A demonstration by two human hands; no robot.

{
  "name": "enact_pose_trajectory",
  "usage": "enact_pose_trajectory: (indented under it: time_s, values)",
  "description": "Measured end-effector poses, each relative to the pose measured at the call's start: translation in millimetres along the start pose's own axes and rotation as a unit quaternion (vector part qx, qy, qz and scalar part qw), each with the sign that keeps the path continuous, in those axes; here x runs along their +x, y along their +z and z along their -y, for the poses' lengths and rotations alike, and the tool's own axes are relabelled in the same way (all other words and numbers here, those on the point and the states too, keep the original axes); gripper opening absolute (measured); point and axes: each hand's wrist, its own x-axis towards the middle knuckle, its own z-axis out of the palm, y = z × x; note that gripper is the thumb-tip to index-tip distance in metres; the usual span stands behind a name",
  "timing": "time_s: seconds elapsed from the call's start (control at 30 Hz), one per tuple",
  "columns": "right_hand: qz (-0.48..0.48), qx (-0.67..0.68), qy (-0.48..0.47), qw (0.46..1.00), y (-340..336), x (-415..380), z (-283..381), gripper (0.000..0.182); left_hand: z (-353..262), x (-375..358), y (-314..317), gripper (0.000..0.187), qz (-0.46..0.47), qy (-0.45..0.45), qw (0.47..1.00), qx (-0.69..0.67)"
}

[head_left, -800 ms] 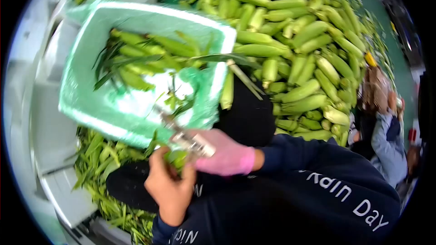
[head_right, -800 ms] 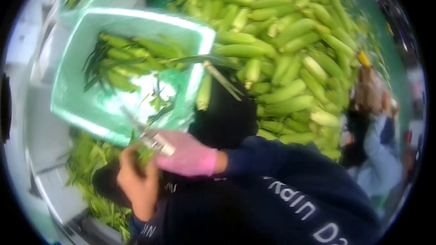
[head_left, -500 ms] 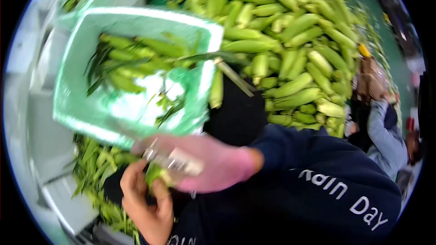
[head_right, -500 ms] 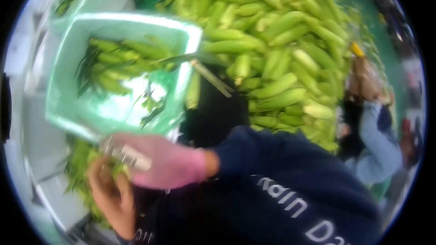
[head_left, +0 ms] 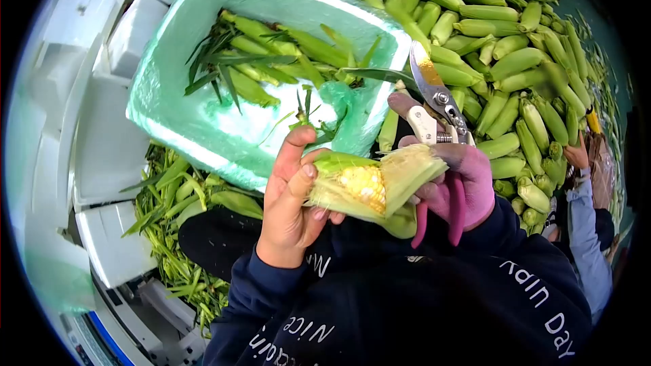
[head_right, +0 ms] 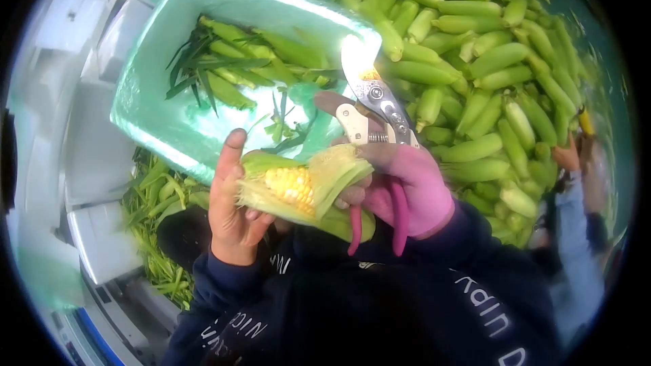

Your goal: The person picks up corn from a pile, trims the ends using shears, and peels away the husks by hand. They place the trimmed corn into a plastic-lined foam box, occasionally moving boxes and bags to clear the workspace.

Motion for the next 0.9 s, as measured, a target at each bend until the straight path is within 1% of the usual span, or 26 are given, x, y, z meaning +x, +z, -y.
enact_pose_trajectory:
  time_s: [0.03,0.07,0.1,0.17,0.2,0.23,0.3,0.33,0.37,0.4,0.43,0.47,0.5,0.53,0.57,0.6,0.63,0.67,0.7,0.73,0.77,0.8,0.83,0.9]
  values:
    - [-0.011,0.001,-0.015,1.000,-5,2,4,0.061,1,9,2,0.047,-0.010,-0.025,0.999,0.020]
    - [-0.052,-0.037,-0.028,0.998,-18,0,9,0.060,2,18,-4,0.039,0.046,-0.052,0.996,0.047]
    - [-0.060,-0.058,-0.057,0.995,-30,0,14,0.061,4,26,-9,0.037,0.071,-0.068,0.991,0.089]
    - [-0.093,-0.118,-0.147,0.978,-27,-7,34,0.066,4,42,-22,0.032,0.114,-0.088,0.974,0.177]
    - [-0.139,-0.138,-0.244,0.950,-30,-6,43,0.068,0,55,-32,0.029,0.135,-0.103,0.956,0.241]
    - [-0.184,-0.151,-0.335,0.912,-37,-8,53,0.071,-3,70,-44,0.029,0.154,-0.107,0.932,0.311]
    - [-0.163,-0.207,-0.412,0.872,-93,-47,111,0.051,-9,105,-84,0.031,0.189,-0.103,0.870,0.443]
    - [-0.116,-0.216,-0.436,0.866,-120,-67,150,0.052,-15,126,-101,0.031,0.184,-0.112,0.813,0.541]
    - [-0.114,-0.223,-0.476,0.843,-116,-74,176,0.053,-22,146,-118,0.032,0.175,-0.122,0.749,0.628]
    - [-0.113,-0.229,-0.515,0.818,-111,-79,201,0.055,-25,167,-134,0.032,0.142,-0.100,0.677,0.715]
    - [-0.123,-0.243,-0.549,0.790,-109,-81,212,0.056,-27,189,-145,0.033,0.113,-0.086,0.646,0.750]
    - [-0.135,-0.256,-0.582,0.760,-107,-82,223,0.058,-28,211,-151,0.032,0.096,-0.016,0.626,0.774]
    - [-0.168,-0.283,-0.591,0.737,-106,-82,228,0.061,-26,234,-154,0.032,0.083,0.055,0.604,0.790]
    - [-0.178,-0.305,-0.575,0.738,-104,-74,212,0.063,-19,263,-164,0.030,0.099,0.135,0.564,0.809]
    - [-0.186,-0.333,-0.533,0.755,-103,-62,187,0.066,-14,291,-168,0.029,0.118,0.219,0.522,0.816]
    - [-0.187,-0.357,-0.469,0.786,-102,-48,154,0.069,-11,311,-157,0.031,0.125,0.205,0.513,0.824]
    - [-0.179,-0.365,-0.380,0.830,-102,-33,117,0.072,1,335,-177,0.032,0.168,0.311,0.466,0.811]
    - [-0.150,-0.356,-0.277,0.879,-100,-23,79,0.075,11,361,-195,0.034,0.210,0.323,0.412,0.826]
    - [-0.102,-0.324,-0.180,0.923,-100,-20,48,0.077,23,374,-206,0.034,0.235,0.302,0.414,0.826]
    - [-0.063,-0.274,-0.099,0.955,-102,-20,18,0.080,37,387,-219,0.033,0.229,0.325,0.369,0.840]
    - [-0.032,-0.164,-0.027,0.986,-109,-26,-7,0.077,46,396,-216,0.030,0.207,0.294,0.317,0.878]
    - [-0.019,-0.043,0.052,0.998,-116,-34,-31,0.076,49,394,-204,0.029,0.170,0.298,0.328,0.880]
    - [-0.023,0.063,0.130,0.989,-122,-42,-57,0.077,49,391,-191,0.033,0.140,0.253,0.316,0.904]
    - [-0.007,0.110,0.155,0.982,-131,-54,-71,0.071,51,386,-188,0.043,0.154,0.189,0.210,0.947]
